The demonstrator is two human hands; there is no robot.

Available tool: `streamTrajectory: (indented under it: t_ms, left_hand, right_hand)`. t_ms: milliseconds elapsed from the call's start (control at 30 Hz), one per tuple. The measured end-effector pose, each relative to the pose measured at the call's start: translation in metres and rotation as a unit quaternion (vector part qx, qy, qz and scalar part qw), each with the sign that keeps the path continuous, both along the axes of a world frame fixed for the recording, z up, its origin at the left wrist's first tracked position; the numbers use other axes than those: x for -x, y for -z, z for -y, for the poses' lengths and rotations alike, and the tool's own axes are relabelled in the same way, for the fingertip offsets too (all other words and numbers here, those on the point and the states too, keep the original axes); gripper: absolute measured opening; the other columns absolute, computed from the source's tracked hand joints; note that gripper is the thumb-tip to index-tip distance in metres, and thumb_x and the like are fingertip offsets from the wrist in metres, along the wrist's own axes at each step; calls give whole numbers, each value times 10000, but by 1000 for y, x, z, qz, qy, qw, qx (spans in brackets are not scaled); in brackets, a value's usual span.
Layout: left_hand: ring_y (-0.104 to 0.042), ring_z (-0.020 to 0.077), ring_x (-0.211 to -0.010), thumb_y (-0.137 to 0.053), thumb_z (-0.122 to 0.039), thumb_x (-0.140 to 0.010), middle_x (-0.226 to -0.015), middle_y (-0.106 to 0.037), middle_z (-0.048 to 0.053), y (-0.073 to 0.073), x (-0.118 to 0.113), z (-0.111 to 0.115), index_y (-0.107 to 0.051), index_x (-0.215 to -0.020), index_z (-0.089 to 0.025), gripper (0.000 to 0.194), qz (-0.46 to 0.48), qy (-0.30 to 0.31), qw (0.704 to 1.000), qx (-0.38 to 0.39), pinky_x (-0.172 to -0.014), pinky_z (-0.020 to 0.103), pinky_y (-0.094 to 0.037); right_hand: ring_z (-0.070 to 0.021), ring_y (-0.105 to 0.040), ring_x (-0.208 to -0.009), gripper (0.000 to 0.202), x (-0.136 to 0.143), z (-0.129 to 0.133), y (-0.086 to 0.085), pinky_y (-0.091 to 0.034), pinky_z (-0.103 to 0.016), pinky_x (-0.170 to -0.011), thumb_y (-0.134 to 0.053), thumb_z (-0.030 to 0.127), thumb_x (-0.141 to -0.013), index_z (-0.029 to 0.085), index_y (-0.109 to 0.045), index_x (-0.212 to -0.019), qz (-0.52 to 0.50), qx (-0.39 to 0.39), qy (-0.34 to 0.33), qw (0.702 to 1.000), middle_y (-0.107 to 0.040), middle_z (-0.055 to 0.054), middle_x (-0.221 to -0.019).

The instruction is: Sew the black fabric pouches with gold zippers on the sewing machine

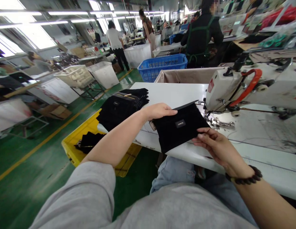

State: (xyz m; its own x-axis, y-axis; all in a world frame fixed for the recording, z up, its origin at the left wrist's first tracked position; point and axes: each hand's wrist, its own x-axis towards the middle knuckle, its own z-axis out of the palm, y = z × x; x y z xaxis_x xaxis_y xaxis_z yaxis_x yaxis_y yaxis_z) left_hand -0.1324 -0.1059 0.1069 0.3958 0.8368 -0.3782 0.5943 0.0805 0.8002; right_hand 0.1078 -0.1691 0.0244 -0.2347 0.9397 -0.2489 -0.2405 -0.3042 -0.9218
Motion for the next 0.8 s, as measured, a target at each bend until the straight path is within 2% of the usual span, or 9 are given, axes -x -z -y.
streamTrajectory:
  t_ms: [133,267,367,533,667,800]
  left_hand:
    - [-584,132,-622,-623,-348,-748,-744,-660,42,11,1,-3,-651,-717,-121,230,65,-60,994,64,-677,255,-452]
    - [-588,126,-632,-599,-290,-754,-740,-662,41,20,5,-8,-660,-765,-118,183,68,-60,993,70,-671,240,-462]
    - [-602,136,-656,-586,-292,-750,-758,-665,38,30,11,-13,-653,-867,-120,218,56,-29,996,67,-678,243,-472]
    - [-614,170,-826,-607,-241,-715,-940,-671,41,48,22,-19,-619,-988,-124,297,18,44,999,-27,-776,264,-460]
    - [-607,158,-895,-591,-208,-721,-1023,-660,40,56,31,-20,-563,-1081,-124,370,-73,81,992,-57,-798,240,-444]
    - [-614,167,-823,-604,-229,-718,-916,-681,40,56,23,-25,-609,-1012,-106,319,-144,130,978,-72,-731,224,-433]
  right_hand:
    - [-125,-640,-556,317,-1,-5,11,-574,-226,-588,-778,232,-590,187,-593,-843,-15,24,22,999,-620,34,-621]
    - [-127,-642,-548,294,-4,-9,15,-576,-213,-562,-748,173,-607,180,-586,-853,-16,51,16,998,-630,24,-623]
    - [-132,-644,-550,314,-4,-9,15,-573,-221,-557,-755,193,-596,183,-577,-855,2,43,13,999,-629,26,-623]
    - [-155,-649,-588,316,2,-2,15,-556,-266,-606,-728,286,-630,189,-561,-881,94,-27,0,995,-609,32,-572]
    - [-168,-646,-654,283,9,12,19,-529,-309,-665,-625,310,-702,168,-551,-935,161,-65,-81,981,-658,-20,-662]
    - [-147,-615,-653,310,14,29,25,-496,-298,-643,-511,244,-763,153,-538,-1057,220,-117,-148,957,-648,-28,-746]
